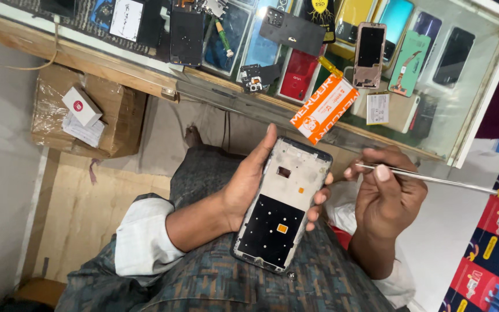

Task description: The person uses a screwdriver and a metal prying tool to remove screws and pry open the back cover of a smartphone. The device is held in the left hand while the right hand manipulates the tools to separate the casing.

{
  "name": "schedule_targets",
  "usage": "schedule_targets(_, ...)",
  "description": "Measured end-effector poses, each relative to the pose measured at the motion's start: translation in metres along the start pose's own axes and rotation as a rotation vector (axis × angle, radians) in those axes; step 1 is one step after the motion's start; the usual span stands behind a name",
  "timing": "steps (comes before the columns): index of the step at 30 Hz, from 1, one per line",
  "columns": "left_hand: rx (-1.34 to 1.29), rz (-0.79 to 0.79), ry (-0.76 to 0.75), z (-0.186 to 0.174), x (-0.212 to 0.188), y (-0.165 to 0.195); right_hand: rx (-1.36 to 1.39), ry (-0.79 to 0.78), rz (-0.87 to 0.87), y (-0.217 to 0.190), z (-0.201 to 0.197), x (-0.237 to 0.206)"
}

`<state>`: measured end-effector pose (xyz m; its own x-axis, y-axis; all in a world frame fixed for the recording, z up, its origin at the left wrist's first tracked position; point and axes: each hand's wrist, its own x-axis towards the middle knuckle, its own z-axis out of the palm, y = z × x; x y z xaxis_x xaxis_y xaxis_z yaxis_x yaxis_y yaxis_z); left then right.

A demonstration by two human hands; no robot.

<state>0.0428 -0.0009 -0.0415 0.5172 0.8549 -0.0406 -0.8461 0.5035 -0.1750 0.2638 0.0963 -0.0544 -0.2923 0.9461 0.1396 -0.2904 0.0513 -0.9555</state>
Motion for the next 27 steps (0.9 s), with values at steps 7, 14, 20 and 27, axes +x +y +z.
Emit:
schedule_targets(7, 0.024, 0.015, -0.025, -0.003, 0.018, -0.011, -0.057, -0.206, -0.118, -0.026, -0.001, 0.020)
schedule_targets(14, 0.030, 0.001, -0.092, -0.001, 0.037, -0.023, -0.288, -0.263, -0.261, -0.050, 0.017, 0.037)
schedule_targets(20, 0.052, 0.007, -0.098, 0.003, 0.043, -0.021, -0.370, -0.331, -0.287, -0.061, 0.029, 0.051)
schedule_targets(27, 0.059, 0.004, -0.077, 0.007, 0.047, -0.011, -0.470, -0.463, -0.281, -0.054, 0.028, 0.073)
